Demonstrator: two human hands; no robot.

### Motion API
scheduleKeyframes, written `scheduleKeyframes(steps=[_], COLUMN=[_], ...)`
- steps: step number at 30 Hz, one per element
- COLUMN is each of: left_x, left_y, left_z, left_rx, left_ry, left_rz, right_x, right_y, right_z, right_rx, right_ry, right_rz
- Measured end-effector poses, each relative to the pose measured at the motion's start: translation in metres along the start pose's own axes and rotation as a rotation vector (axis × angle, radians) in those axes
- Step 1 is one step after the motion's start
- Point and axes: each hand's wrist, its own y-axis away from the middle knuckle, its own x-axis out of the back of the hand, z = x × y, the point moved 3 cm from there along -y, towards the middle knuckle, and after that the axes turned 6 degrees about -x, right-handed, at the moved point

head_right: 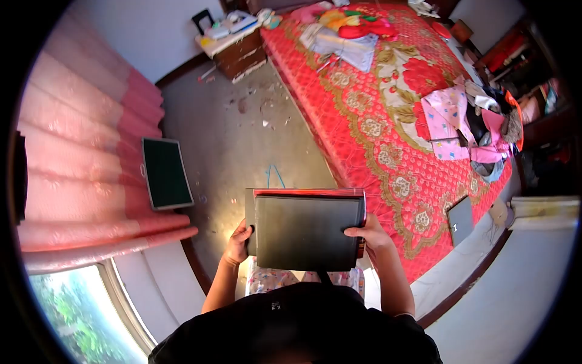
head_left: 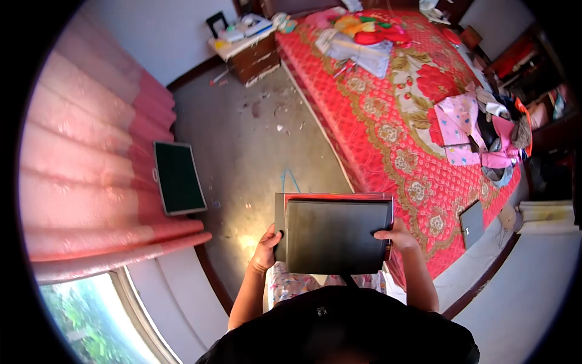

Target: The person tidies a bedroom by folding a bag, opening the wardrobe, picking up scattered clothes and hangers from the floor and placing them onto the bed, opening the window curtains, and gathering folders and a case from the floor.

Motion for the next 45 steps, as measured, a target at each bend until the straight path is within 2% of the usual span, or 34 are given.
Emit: scheduleKeyframes(steps=[2, 6, 9, 11, 12, 13, 15, 17, 23, 25, 27, 31, 33, 34, 35, 37, 38, 43, 45], left_x=[-0.026, -0.088, -0.140, -0.173, -0.187, -0.192, -0.204, -0.215, -0.191, -0.173, -0.152, -0.120, -0.106, -0.102, -0.098, -0.092, -0.090, -0.083, -0.081], left_y=[0.000, 0.007, 0.019, 0.028, 0.036, 0.039, 0.040, 0.045, 0.102, 0.129, 0.159, 0.220, 0.240, 0.248, 0.256, 0.268, 0.273, 0.293, 0.300], left_z=[0.016, 0.024, 0.010, -0.002, -0.015, -0.032, -0.051, -0.063, -0.095, -0.103, -0.108, -0.133, -0.145, -0.151, -0.154, -0.161, -0.164, -0.167, -0.166], left_rx=[-0.042, -0.059, 0.006, -0.016, -0.034, -0.111, -0.181, -0.174, -0.204, -0.206, -0.265, -0.219, -0.266, -0.277, -0.286, -0.270, -0.279, -0.318, -0.302], left_ry=[-0.052, -0.143, -0.135, -0.076, -0.132, -0.067, -0.213, -0.215, -0.191, -0.182, -0.129, -0.016, 0.039, 0.074, 0.086, 0.175, 0.187, 0.188, 0.171], left_rz=[-0.065, -0.038, -0.021, -0.035, 0.034, -0.003, -0.105, -0.084, -0.080, -0.051, -0.033, -0.050, -0.009, 0.023, 0.024, 0.001, 0.001, 0.002, 0.006], right_x=[0.009, 0.028, 0.050, 0.066, 0.076, 0.089, 0.109, 0.117, 0.088, 0.074, 0.046, -0.013, -0.031, -0.038, -0.043, -0.046, -0.052, -0.049, -0.048], right_y=[0.010, 0.037, 0.066, 0.084, 0.098, 0.105, 0.117, 0.134, 0.185, 0.194, 0.211, 0.263, 0.276, 0.278, 0.279, 0.290, 0.297, 0.306, 0.312], right_z=[-0.006, -0.034, -0.050, -0.058, -0.065, -0.067, -0.068, -0.068, -0.028, -0.007, 0.009, 0.017, 0.020, 0.026, 0.036, 0.045, 0.047, 0.068, 0.076], right_rx=[0.059, 0.169, 0.173, 0.197, 0.197, 0.202, 0.207, 0.201, 0.101, -0.158, -0.164, -0.034, 0.124, 0.329, 0.330, 0.620, 0.696, 0.691, 0.566], right_ry=[-0.034, -0.148, -0.220, -0.205, -0.189, -0.193, -0.162, -0.174, -0.232, -0.253, -0.170, 0.175, 0.304, 0.233, 0.247, 0.262, 0.207, 0.357, 0.425], right_rz=[-0.013, -0.085, -0.102, -0.106, -0.112, -0.111, -0.163, -0.182, -0.193, -0.326, -0.334, -0.211, -0.068, 0.064, 0.059, 0.226, 0.229, 0.171, 0.070])
